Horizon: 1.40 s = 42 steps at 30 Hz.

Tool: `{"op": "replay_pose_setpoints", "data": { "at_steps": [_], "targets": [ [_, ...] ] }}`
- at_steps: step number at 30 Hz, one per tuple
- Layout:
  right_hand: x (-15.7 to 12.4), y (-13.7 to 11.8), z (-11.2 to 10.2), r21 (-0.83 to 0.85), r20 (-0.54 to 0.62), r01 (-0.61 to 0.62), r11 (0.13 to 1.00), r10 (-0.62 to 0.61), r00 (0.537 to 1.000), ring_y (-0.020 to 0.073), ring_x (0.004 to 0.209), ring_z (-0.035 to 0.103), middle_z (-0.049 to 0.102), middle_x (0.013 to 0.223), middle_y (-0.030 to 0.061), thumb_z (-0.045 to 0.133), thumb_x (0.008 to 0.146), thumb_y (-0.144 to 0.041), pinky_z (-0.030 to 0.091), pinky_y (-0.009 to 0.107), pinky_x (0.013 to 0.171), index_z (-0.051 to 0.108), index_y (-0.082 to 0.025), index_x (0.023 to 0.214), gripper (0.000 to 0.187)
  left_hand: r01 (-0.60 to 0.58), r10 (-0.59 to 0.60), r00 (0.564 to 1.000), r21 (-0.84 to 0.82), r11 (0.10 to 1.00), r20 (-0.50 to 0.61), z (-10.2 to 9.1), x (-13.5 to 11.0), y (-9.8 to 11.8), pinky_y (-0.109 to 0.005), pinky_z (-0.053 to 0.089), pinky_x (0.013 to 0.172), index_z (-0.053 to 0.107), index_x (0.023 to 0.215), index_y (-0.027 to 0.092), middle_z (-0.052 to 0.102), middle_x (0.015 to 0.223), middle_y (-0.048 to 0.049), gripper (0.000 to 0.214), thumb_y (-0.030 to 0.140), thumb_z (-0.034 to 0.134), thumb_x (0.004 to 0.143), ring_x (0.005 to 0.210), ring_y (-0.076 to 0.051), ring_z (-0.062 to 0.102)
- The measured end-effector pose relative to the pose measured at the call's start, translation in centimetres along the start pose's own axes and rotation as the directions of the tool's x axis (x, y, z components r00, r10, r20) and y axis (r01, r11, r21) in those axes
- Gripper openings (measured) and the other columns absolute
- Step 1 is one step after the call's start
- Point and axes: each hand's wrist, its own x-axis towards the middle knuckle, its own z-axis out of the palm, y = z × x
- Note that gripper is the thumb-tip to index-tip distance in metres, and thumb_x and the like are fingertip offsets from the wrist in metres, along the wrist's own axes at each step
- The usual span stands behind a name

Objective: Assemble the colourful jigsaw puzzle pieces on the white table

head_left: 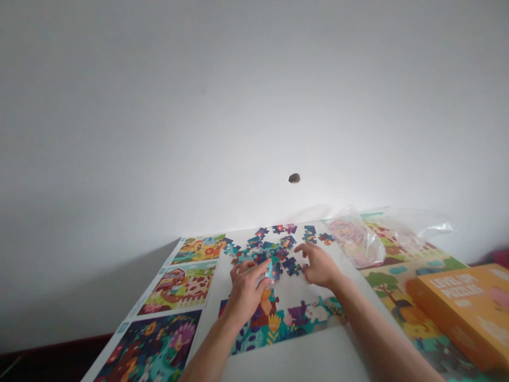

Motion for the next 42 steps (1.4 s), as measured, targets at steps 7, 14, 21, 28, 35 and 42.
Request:
{"op": "replay_pose_setpoints", "data": {
  "at_steps": [7, 14, 21, 28, 35, 42],
  "targets": [
    [0.2, 1.8, 0.8, -0.108, -0.003, -0.143, 0.984, 0.144, 0.99, 0.0212, 0.102, 0.059, 0.057, 0.111, 0.0091, 0.065, 0.073, -0.017, 0.04, 0.027, 0.086, 0.06, -0.02, 0.119, 0.047, 0.031, -0.031, 0.999, 0.002, 1.0, -0.02, 0.1, 0.0, -0.2, -0.047, 0.042, 0.095, 0.06, 0.126, 0.032, 0.074, 0.096, -0.0004, 0.047, 0.019, 0.064, 0.081, 0.1, -0.024, 0.061],
    [0.1, 0.7, 0.0, -0.169, -0.044, -0.33, 0.929, 0.328, 0.944, 0.0232, 0.097, 0.062, 0.062, 0.106, 0.0116, 0.063, 0.08, -0.047, 0.043, 0.03, 0.083, 0.065, -0.017, 0.106, 0.04, 0.036, -0.036, 0.999, -0.024, 0.999, -0.038, 0.1, 0.1, -0.3, -0.046, 0.043, 0.093, 0.062, 0.124, 0.031, 0.074, 0.096, -0.001, 0.045, 0.016, 0.063, 0.082, 0.098, -0.023, 0.062],
    [-0.5, -0.3, -0.3, -0.271, 0.042, -0.357, 0.894, 0.382, 0.923, 0.0295, 0.092, 0.064, 0.063, 0.105, 0.0174, 0.07, 0.069, -0.054, 0.046, 0.034, 0.076, 0.069, -0.014, 0.095, 0.048, 0.056, -0.061, 0.994, -0.06, 0.997, -0.094, 0.3, 0.1, -0.8, -0.043, 0.044, 0.09, 0.06, 0.126, 0.032, 0.073, 0.093, -0.0012, 0.049, 0.014, 0.063, 0.081, 0.094, -0.022, 0.063],
    [0.1, 0.2, 0.6, -0.236, -0.077, -0.404, 0.884, 0.398, 0.914, 0.0263, 0.092, 0.065, 0.066, 0.1, 0.0159, 0.06, 0.083, -0.048, 0.044, 0.031, 0.076, 0.069, -0.014, 0.089, 0.036, 0.031, -0.042, 0.99, -0.084, 0.996, -0.133, 0.4, 0.1, -1.0, -0.041, 0.046, 0.09, 0.061, 0.125, 0.03, 0.073, 0.09, 0.0, 0.047, 0.015, 0.064, 0.081, 0.093, -0.021, 0.063],
    [0.2, -0.2, 1.6, -0.154, -0.159, -0.261, 0.953, 0.236, 0.959, 0.0256, 0.099, 0.059, 0.062, 0.104, 0.0126, 0.064, 0.08, -0.049, 0.042, 0.031, 0.086, 0.068, -0.018, 0.102, 0.038, 0.016, -0.034, 0.985, -0.104, 0.994, -0.171, 0.0, 0.2, -0.6, -0.039, 0.049, 0.087, 0.063, 0.122, 0.031, 0.073, 0.087, 0.0011, 0.046, 0.014, 0.065, 0.08, 0.09, -0.02, 0.064],
    [0.4, -0.5, 2.3, -0.148, -0.121, -0.222, 0.964, 0.205, 0.971, 0.0266, 0.099, 0.057, 0.06, 0.103, 0.0114, 0.07, 0.075, -0.046, 0.042, 0.034, 0.086, 0.069, -0.019, 0.098, 0.035, 0.016, -0.036, 0.983, -0.112, 0.994, -0.179, 0.2, 0.2, -0.8, -0.04, 0.05, 0.087, 0.063, 0.122, 0.03, 0.073, 0.087, 0.0002, 0.045, 0.014, 0.064, 0.08, 0.089, -0.02, 0.065]
  ]
}}
